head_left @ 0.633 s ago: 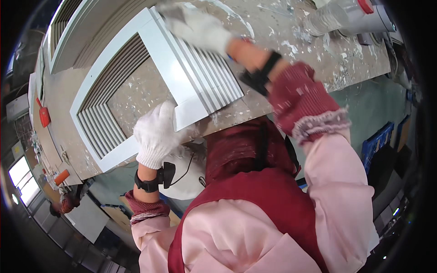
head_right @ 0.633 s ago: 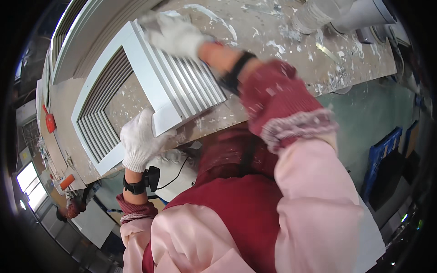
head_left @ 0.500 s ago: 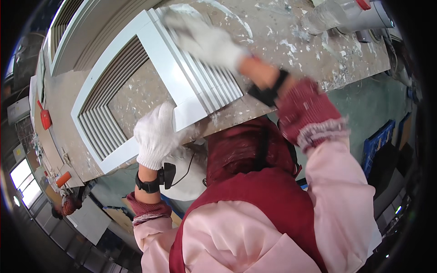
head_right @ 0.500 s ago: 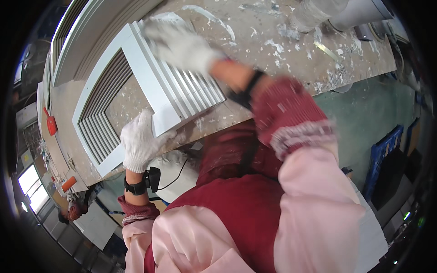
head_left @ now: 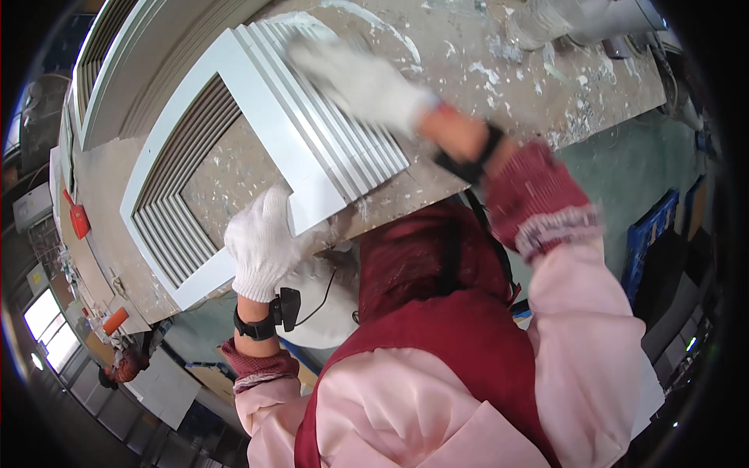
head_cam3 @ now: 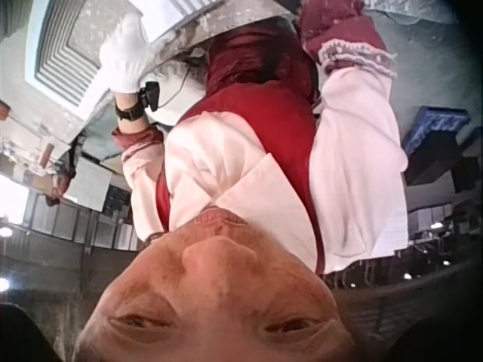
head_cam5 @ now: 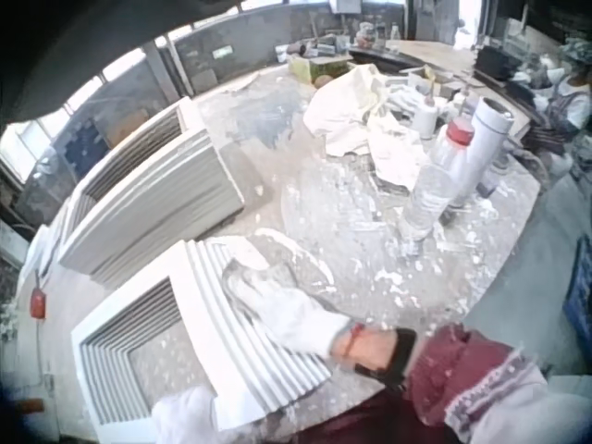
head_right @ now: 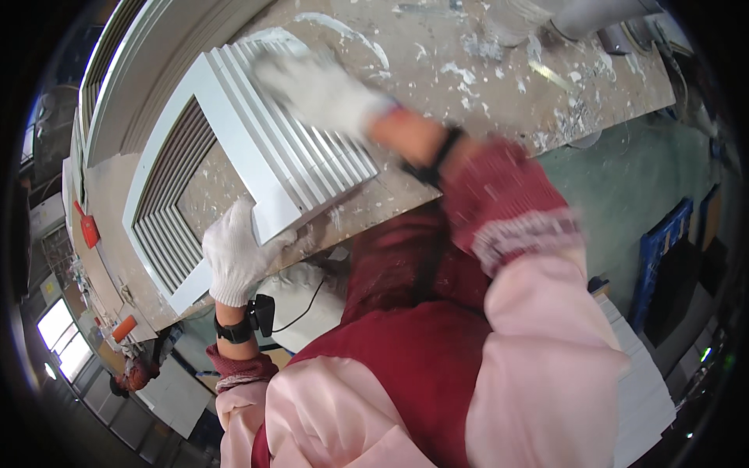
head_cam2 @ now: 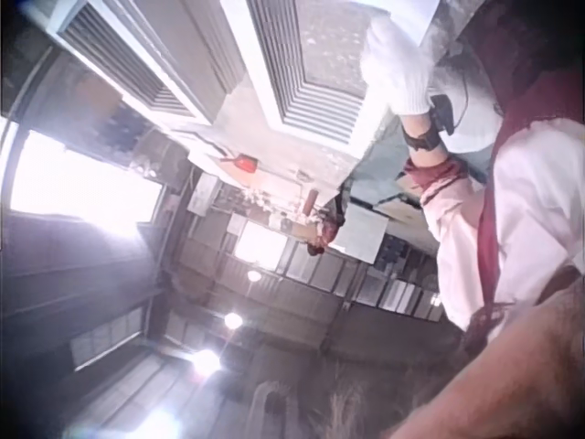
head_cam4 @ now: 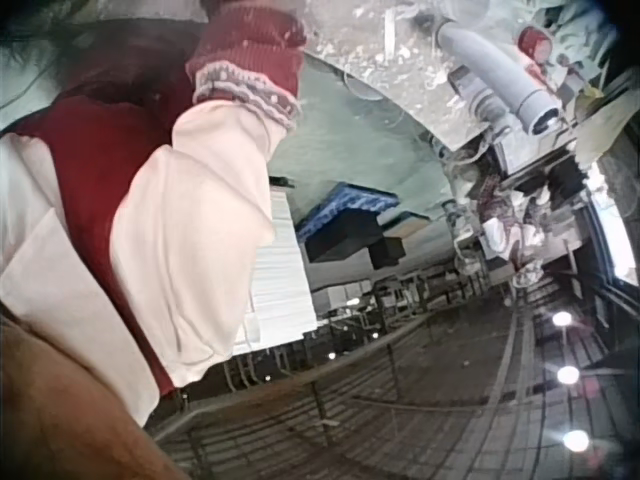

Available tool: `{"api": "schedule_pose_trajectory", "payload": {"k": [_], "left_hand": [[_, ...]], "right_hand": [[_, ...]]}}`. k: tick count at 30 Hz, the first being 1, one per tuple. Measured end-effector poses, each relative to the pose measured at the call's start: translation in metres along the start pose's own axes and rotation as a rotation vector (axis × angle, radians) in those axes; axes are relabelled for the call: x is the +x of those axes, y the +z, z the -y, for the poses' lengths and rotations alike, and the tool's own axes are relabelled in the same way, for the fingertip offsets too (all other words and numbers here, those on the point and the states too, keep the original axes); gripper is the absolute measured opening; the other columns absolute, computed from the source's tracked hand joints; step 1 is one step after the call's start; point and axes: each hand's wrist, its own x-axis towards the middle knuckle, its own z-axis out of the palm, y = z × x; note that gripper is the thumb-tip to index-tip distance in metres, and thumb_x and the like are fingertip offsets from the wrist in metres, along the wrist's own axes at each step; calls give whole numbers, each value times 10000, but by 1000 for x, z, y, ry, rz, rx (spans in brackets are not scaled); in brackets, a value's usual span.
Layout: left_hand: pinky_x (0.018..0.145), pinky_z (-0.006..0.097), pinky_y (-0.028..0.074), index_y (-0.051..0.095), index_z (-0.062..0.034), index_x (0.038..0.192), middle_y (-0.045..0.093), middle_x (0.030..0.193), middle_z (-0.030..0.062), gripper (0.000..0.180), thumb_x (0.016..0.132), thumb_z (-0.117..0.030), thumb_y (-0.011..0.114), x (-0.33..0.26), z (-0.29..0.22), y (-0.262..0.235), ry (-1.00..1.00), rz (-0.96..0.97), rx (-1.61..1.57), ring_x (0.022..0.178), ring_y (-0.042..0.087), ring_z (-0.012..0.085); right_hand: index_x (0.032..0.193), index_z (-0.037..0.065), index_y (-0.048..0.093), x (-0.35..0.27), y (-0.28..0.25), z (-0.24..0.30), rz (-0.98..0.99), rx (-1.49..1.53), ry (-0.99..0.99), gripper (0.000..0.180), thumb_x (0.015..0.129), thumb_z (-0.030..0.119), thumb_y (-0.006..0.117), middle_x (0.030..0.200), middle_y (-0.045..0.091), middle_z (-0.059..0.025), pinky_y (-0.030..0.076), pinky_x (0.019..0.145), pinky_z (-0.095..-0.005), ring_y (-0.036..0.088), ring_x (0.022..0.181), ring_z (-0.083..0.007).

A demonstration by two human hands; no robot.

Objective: Sanding the surfaces and edges of white wooden vent frames using a piece of sandpaper.

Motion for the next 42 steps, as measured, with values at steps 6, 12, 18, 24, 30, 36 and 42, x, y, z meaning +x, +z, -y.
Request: {"api": "schedule_pose_trajectory", "payload": {"k": [6, 12, 18, 24, 30, 36, 42], "left_hand": [[714, 433, 527, 626, -43, 978, 667, 832, 157, 552, 625, -408, 844, -1, 4, 2, 6, -16, -35, 783, 674, 358], [710, 430, 524, 625, -53, 985, 670, 828, 151, 563, 623, -425, 841, -1, 2, 3, 2, -16, 12, 791, 676, 355], [708, 425, 524, 625, -62, 1003, 675, 833, 141, 562, 633, -426, 839, 1, 5, 4, -10, 12, -27, 791, 678, 350], [715, 425, 522, 628, -63, 1043, 676, 840, 144, 607, 634, -457, 843, -2, 6, 4, -26, 43, 17, 799, 676, 348], [709, 434, 519, 626, -52, 1058, 671, 839, 153, 628, 643, -469, 845, -2, 8, 6, 15, 31, 67, 787, 671, 358], [663, 428, 517, 616, -44, 959, 641, 773, 141, 580, 615, -435, 871, 0, 7, 8, 56, -50, 17, 723, 655, 357], [663, 423, 523, 628, -36, 982, 654, 764, 151, 615, 614, -466, 869, -2, 3, 6, 41, -27, 56, 716, 667, 355]], "right_hand": [[1453, 41, 391, -87, -32, 41, 110, 45, -32, 650, 822, -23, 532, 1440, 438, -241, 451, 1064, -451, 480, 1300, -406], [1449, 67, 385, 66, 17, -34, 212, 1, 139, 535, 919, 61, 456, 1460, 432, -216, 461, 1036, -453, 456, 1313, -395], [1230, -19, 528, -105, -42, 46, 77, 47, -49, 442, 791, 23, 568, 1314, 486, -269, 443, 1061, -485, 478, 1287, -438], [1254, 44, 489, -3, -9, 0, 34, -27, -32, 366, 899, 132, 514, 1213, 544, -192, 500, 916, -464, 566, 1093, -377], [1330, 36, 477, -63, -11, 15, 6, -86, -43, 462, 872, 87, 499, 1341, 483, -201, 450, 1052, -437, 503, 1247, -370], [1310, 67, 475, -92, -29, 41, -44, -120, -34, 447, 872, 145, 522, 1139, 582, -151, 482, 1020, -449, 605, 1077, -341], [1262, 61, 506, 15, 4, -7, -55, -71, -56, 384, 892, 163, 536, 1161, 584, -132, 514, 910, -421, 607, 1058, -311]]}}
